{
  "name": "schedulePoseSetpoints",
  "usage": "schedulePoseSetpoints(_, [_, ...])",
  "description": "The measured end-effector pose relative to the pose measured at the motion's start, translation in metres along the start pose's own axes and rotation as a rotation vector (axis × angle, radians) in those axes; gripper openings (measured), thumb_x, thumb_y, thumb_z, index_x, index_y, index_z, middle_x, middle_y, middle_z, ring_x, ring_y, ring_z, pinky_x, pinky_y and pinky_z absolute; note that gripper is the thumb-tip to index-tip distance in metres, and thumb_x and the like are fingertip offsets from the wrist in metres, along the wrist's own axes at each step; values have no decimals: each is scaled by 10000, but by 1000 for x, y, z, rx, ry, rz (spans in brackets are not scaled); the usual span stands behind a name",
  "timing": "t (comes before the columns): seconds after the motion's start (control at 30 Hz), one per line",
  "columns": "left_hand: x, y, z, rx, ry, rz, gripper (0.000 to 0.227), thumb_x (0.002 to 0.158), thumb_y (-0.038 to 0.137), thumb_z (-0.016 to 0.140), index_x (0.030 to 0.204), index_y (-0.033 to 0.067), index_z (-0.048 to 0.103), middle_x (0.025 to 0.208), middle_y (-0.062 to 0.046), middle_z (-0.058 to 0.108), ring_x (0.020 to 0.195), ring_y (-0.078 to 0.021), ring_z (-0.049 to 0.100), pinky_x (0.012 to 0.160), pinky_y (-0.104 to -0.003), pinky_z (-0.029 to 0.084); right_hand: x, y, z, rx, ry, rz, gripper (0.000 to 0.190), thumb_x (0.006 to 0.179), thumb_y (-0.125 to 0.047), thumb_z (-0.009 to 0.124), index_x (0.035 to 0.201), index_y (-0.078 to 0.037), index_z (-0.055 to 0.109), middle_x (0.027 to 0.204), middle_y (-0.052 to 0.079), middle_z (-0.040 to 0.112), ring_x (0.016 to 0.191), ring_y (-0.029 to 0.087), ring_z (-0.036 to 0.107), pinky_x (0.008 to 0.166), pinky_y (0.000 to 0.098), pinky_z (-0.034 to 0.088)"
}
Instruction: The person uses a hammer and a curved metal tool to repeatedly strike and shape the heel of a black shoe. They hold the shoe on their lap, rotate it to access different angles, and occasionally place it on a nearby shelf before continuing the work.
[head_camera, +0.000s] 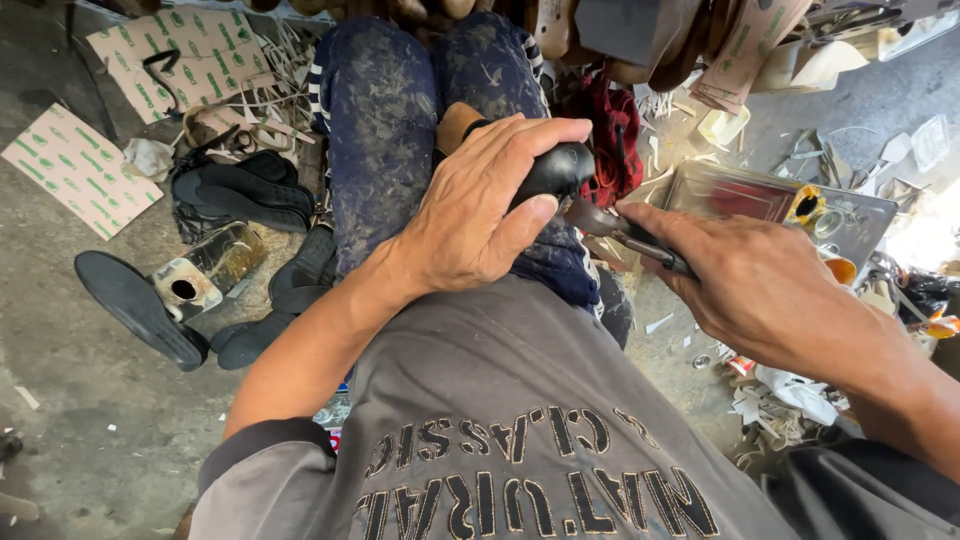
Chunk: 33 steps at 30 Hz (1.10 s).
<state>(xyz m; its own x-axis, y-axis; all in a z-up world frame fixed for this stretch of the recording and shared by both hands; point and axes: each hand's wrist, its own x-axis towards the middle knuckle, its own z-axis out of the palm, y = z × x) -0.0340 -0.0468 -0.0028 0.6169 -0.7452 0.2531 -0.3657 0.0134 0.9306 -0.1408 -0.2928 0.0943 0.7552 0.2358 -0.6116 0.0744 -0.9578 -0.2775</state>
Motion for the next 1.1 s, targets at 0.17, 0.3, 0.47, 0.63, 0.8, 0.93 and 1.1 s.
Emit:
schedulePoseSetpoints(0.17, [-4, -4, 8, 93, -18, 26, 487, 1121, 345, 341, 1491, 38, 420, 1488, -155, 587, 1341, -351, 637, 1221, -547, 431, -9, -4, -3, -169, -16, 20, 577, 921, -284, 598, 1469, -150, 481, 1194, 88, 714, 813, 322, 777, 562, 467, 639])
schedulePoseSetpoints(0.3, [-2, -14, 12, 103, -19, 75, 495, 1132, 373, 297, 1475, 40, 423, 1430, -171, 608, 1228, -352, 646, 1073, -460, 474, -14, -2, -1, -15, -36, 2, 419, 978, -317, 563, 1329, -91, 522, 1212, 151, 726, 832, 349, 783, 526, 523, 640])
schedulePoseSetpoints(0.47, [-4, -23, 23, 119, -10, 142, 452, 1078, 240, 527, 1488, 96, 405, 1432, -137, 620, 1269, -325, 641, 1073, -455, 452, -17, -7, -14, 293, -303, 294, 313, 987, -465, 468, 1116, -230, 631, 690, 9, 760, 592, 225, 724, 664, 371, 531])
schedulePoseSetpoints(0.63, [-5, -27, 27, 142, 28, 175, 420, 1116, 300, 476, 1479, 98, 410, 1380, -110, 632, 1221, -294, 652, 1024, -450, 467, -20, -12, -15, 334, -307, 365, 356, 968, -466, 498, 1003, -165, 685, 671, 15, 819, 583, 191, 766, 672, 327, 565])
schedulePoseSetpoints(0.8, [-3, -29, 26, 159, 27, 162, 433, 1119, 368, 405, 1472, 116, 409, 1341, -108, 644, 1139, -294, 655, 967, -450, 456, -27, -2, 9, 187, -98, 160, 332, 979, -346, 548, 1235, -141, 603, 778, 67, 740, 502, 257, 683, 552, 423, 523])
schedulePoseSetpoints(0.93, [3, -22, 2, 120, 104, 76, 443, 1110, 402, 295, 1415, 128, 464, 1273, -111, 693, 1071, -286, 715, 923, -423, 471, -15, -9, 21, 51, -22, -101, 478, 977, -267, 558, 1416, -84, 514, 1211, 176, 702, 1019, 345, 716, 882, 516, 580])
schedulePoseSetpoints(1.1, [-3, -21, -12, 43, 67, -34, 526, 1118, 497, 214, 1424, 141, 452, 1309, -63, 656, 1030, -252, 691, 968, -386, 406, 17, -17, 20, 412, -10, -154, 424, 995, -269, 550, 1367, -66, 563, 1236, 166, 736, 990, 314, 755, 900, 479, 570])
